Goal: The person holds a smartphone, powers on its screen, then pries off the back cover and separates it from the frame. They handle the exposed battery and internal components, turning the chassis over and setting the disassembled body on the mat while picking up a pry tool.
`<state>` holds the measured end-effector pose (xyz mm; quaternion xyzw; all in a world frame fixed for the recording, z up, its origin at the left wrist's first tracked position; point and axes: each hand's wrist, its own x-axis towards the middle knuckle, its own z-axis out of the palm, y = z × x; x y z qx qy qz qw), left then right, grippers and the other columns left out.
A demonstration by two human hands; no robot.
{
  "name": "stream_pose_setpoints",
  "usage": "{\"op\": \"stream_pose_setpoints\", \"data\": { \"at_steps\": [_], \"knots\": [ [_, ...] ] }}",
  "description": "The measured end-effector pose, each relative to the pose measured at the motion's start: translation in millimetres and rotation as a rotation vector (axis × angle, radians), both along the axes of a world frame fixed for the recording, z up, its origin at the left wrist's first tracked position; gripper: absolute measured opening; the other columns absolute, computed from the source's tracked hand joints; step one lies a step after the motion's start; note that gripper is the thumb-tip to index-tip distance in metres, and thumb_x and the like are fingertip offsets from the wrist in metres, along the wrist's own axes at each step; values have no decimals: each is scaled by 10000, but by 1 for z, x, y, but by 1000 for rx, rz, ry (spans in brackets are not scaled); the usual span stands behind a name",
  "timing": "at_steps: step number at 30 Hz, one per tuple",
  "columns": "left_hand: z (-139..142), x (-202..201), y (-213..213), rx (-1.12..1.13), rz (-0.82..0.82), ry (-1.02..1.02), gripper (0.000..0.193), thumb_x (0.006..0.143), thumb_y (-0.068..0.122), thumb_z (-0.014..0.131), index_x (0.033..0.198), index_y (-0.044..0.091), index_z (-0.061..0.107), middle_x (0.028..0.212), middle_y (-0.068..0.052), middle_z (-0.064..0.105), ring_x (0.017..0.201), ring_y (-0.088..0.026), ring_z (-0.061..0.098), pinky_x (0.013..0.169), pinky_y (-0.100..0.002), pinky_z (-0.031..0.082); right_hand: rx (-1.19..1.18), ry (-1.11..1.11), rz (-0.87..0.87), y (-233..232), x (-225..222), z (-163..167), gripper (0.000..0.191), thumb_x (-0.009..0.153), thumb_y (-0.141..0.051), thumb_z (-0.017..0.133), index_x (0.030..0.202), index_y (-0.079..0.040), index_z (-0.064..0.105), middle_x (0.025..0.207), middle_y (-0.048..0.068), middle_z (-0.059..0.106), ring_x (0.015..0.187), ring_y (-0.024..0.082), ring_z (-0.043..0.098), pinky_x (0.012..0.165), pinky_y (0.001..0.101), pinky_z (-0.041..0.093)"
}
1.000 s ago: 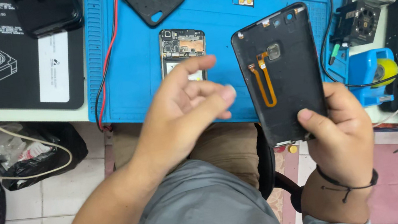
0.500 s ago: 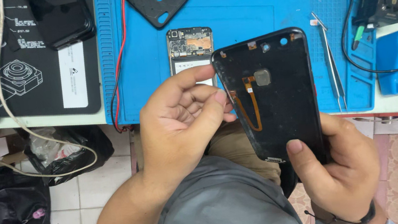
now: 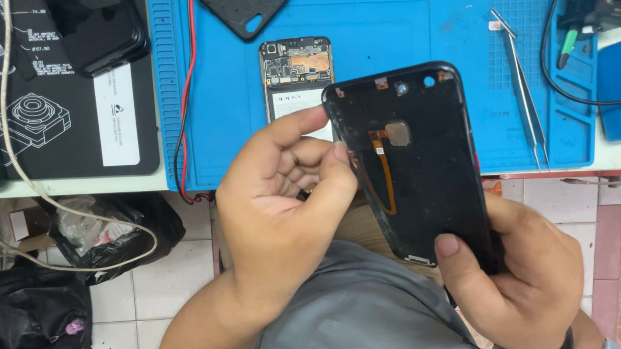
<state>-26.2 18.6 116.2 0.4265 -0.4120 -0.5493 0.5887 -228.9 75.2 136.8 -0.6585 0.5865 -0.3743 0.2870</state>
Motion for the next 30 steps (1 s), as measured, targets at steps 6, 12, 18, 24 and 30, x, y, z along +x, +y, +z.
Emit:
{"op": "stream_pose_setpoints", "data": {
  "at_steps": [6,12,18,24,30],
  "knots": [
    [3,-3,2,-22,37,-110,376,996,-92,673,1362,-114,589,1035,-149,765,912,-110,725,808,-230,603,3,2,-5,1,-2,0,310,896,-30,723,1182,42,627,777,31,712,626,44,643,584,201,491],
    [2,-8,1,-29,54,-155,373,994,-93,677,1357,-110,590,1022,-145,760,906,-110,727,805,-235,611,-39,127,-7,0,-2,-1,329,835,-41,769,1132,50,661,732,73,677,573,89,589,554,236,451],
    [2,-7,0,-4,23,-117,380,989,-98,688,1354,-113,584,1031,-158,762,912,-122,727,806,-243,609,-95,95,-26,1,0,-4,312,862,-61,754,1133,48,645,775,75,674,607,91,602,584,234,466],
    [4,-4,0,-17,-23,-95,396,1006,-105,653,1392,-114,561,1076,-166,756,958,-138,737,840,-257,624,-66,131,-45,1,-5,-4,322,837,-66,767,1113,53,653,726,74,664,575,104,588,563,251,453],
    [4,-5,1,-20,-23,-90,382,1018,-109,646,1391,-116,565,1087,-179,757,966,-152,744,849,-270,632,-109,151,-14,2,-7,-7,337,850,-76,766,1132,49,629,751,98,669,600,122,619,578,269,479]
  ]
}}
